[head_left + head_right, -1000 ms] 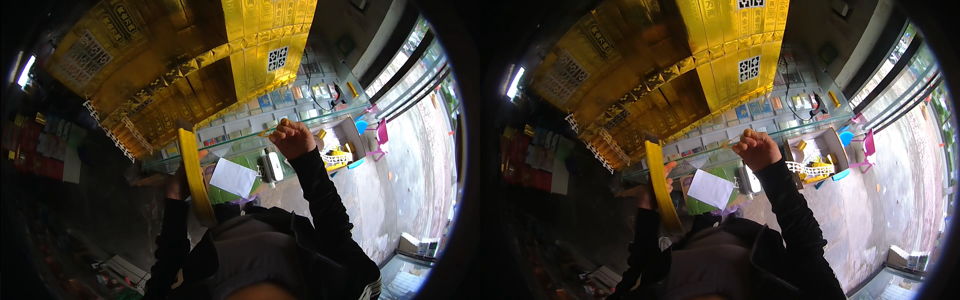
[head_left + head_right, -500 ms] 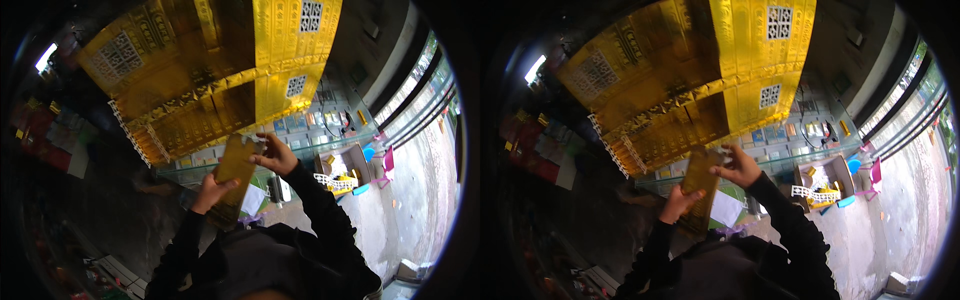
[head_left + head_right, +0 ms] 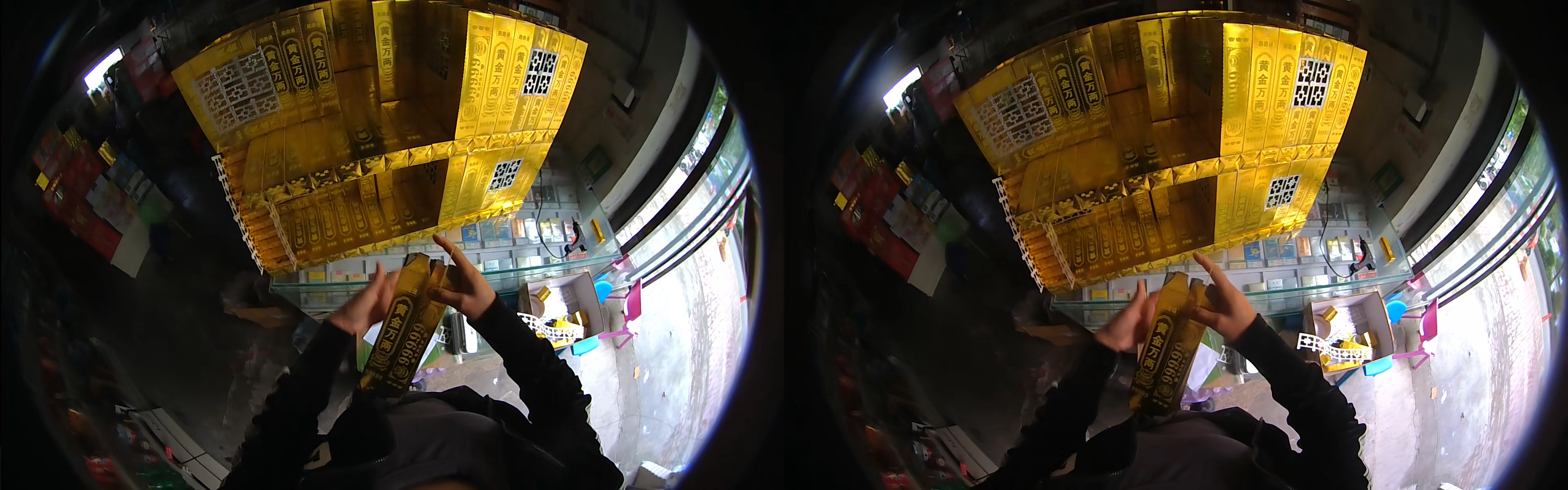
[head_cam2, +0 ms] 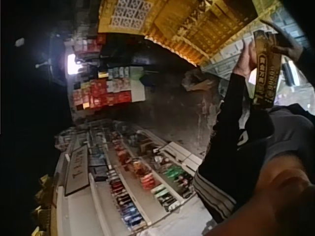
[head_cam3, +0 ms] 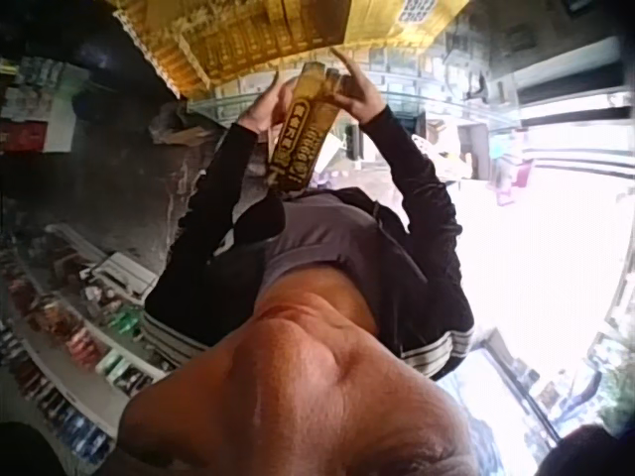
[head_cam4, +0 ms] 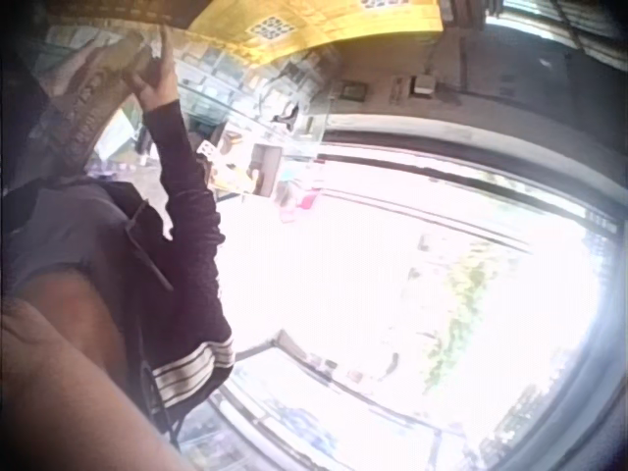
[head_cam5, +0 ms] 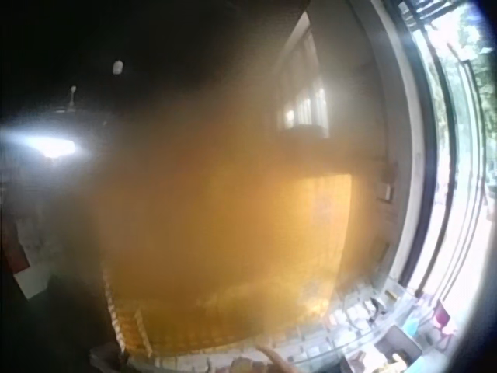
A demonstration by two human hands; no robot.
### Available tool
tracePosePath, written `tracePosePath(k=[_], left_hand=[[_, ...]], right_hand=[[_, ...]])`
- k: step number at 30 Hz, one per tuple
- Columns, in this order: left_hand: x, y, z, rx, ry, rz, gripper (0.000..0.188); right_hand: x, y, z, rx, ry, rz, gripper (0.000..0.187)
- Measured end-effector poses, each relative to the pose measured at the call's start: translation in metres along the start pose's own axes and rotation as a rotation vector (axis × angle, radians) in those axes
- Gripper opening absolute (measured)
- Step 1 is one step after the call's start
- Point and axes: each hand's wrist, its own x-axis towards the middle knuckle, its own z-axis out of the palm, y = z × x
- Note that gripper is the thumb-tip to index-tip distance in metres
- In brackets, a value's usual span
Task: The person assembles a large structure from gold-colored paper bars using a hot glue gun. They repeatedly pick up bars, apply glue to edges, and attach them to the growing assembly on a glass counter.
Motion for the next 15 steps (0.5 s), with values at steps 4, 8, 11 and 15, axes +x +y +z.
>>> tracePosePath(k=[4, 8, 11, 15], left_hand=[[0.038, 0.04, -0.008, 0.156, -0.07, 0.004, 0.069], [0.056, 0.068, -0.005, 0.427, -0.377, 0.19, 0.033], [0.049, 0.076, -0.004, 0.38, -0.249, 0.406, 0.012], [0.005, 0.074, -0.025, 0.378, 0.07, 0.677, 0.005]], right_hand=[[0.011, -0.017, 0.009, 0.125, -0.13, 0.036, 0.093], [0.017, -0.034, 0.015, 0.004, -0.231, -0.025, 0.087], [0.009, -0.037, 0.01, 0.148, -0.216, 0.158, 0.077], [0.0, -0.021, -0.004, 0.116, -0.146, 0.079, 0.067]])
